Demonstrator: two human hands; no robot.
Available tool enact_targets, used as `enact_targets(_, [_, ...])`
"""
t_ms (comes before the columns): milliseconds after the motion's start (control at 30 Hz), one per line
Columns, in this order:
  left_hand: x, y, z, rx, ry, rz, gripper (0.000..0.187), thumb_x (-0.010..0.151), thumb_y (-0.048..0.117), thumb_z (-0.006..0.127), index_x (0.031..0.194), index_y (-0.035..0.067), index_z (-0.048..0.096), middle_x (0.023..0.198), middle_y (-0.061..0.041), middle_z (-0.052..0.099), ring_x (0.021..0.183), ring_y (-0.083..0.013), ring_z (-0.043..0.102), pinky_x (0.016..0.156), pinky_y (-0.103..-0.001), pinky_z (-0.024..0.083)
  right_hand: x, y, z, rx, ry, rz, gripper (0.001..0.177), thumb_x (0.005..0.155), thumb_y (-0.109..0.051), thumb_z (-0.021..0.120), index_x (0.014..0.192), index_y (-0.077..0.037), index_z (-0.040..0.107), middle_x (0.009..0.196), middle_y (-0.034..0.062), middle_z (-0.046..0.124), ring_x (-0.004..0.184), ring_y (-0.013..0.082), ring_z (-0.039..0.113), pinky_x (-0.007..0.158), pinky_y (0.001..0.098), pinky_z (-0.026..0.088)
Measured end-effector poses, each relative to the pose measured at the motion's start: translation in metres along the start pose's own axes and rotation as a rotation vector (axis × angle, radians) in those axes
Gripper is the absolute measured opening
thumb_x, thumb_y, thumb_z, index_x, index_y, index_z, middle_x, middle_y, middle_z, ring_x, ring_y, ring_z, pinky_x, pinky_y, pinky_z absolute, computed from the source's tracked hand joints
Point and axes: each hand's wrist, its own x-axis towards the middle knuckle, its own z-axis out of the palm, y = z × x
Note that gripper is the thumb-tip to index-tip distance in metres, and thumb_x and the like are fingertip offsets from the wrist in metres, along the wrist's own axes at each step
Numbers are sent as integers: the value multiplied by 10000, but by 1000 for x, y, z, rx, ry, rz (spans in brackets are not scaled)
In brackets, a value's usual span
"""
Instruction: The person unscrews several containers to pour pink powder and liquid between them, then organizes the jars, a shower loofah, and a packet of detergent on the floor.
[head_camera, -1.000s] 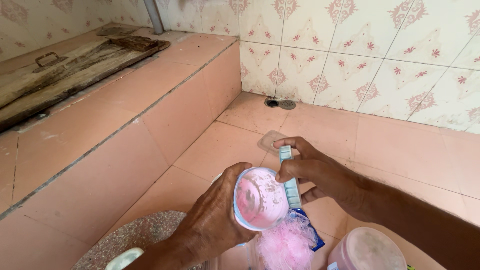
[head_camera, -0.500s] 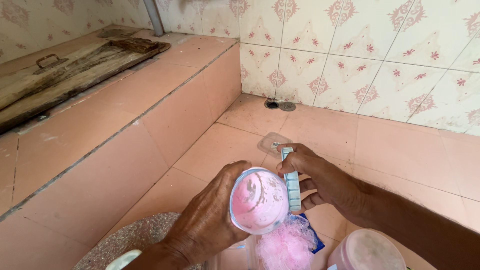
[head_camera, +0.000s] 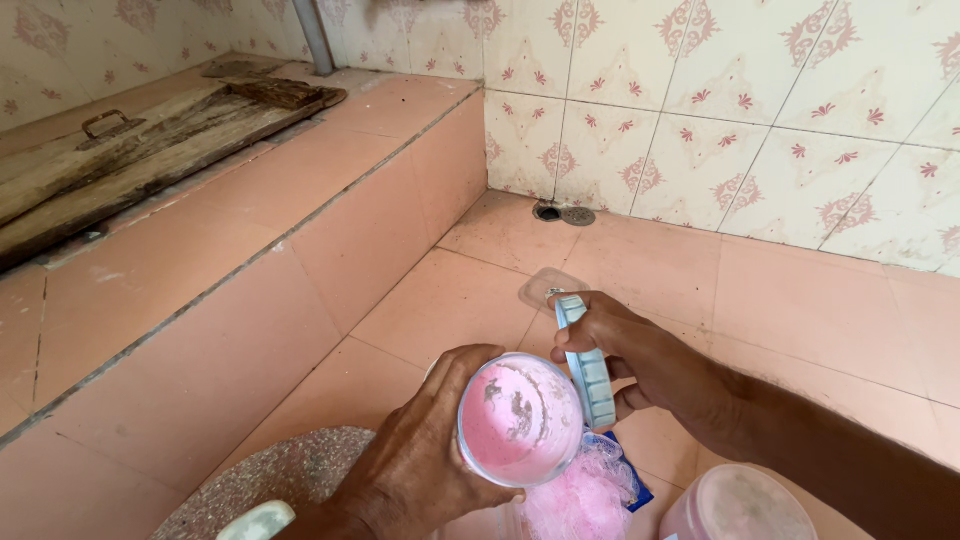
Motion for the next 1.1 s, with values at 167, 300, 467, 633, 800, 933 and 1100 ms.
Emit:
enact_targets(167, [0,2,1,-33,-30,-56,993,625,285,934,1465,285,405,1409,28,564,1295,-238,611,1056,-384,524,8,1,-3,-6,41,56,785,683,-499,633,1438,-352,480,1202,60,639,1075,254,663,738,545,634])
enact_targets(300, [3,1,5,63,49,59,984,623,252,936,1461,244,420,1378,-39,578,1291,-267,604,1026,-411,526,-3,2,1,41,26,23,781,682,-519,627,1408,-252,524,1197,75,622,1058,267,672,727,532,628])
enact_targets(467, [6,7,4,41,93,-97,1102,591,286,956,1492,217,326,1354,-72,580,1252,-249,620,1036,-378,527,-9,6,3,112,-33,-51,830,762,-553,626,1499,-231,424,1248,139,627,1080,311,693,782,490,656])
enact_targets(633, [14,21,3,-11,155,-285,1182,574,325,969,1526,248,272,1335,-35,597,1258,-190,622,1056,-328,526,-15,15,11,143,-49,-15,818,776,-615,629,1429,-185,390,1237,164,629,1079,304,716,813,480,656])
enact_targets(800, [17,26,5,-92,187,-285,1143,584,385,976,1492,214,305,1322,-54,602,1262,-179,613,1065,-344,518,-19,20,19,170,-75,5,820,790,-631,672,1419,-185,392,1219,163,649,1059,310,751,861,466,647])
enact_targets(933, [15,23,5,-174,131,-370,1159,594,386,981,1505,232,281,1319,-37,607,1252,-167,622,1074,-336,515,-17,27,21,192,-92,8,832,783,-637,677,1412,-171,393,1176,166,702,1040,295,758,872,475,627])
enact_targets(1100, [11,13,5,-239,169,-269,1086,574,362,969,1446,154,356,1228,-47,668,1198,-162,675,1015,-316,563,-14,38,25,197,-89,61,844,770,-650,674,1423,-208,372,1178,175,724,1043,286,755,862,480,618])
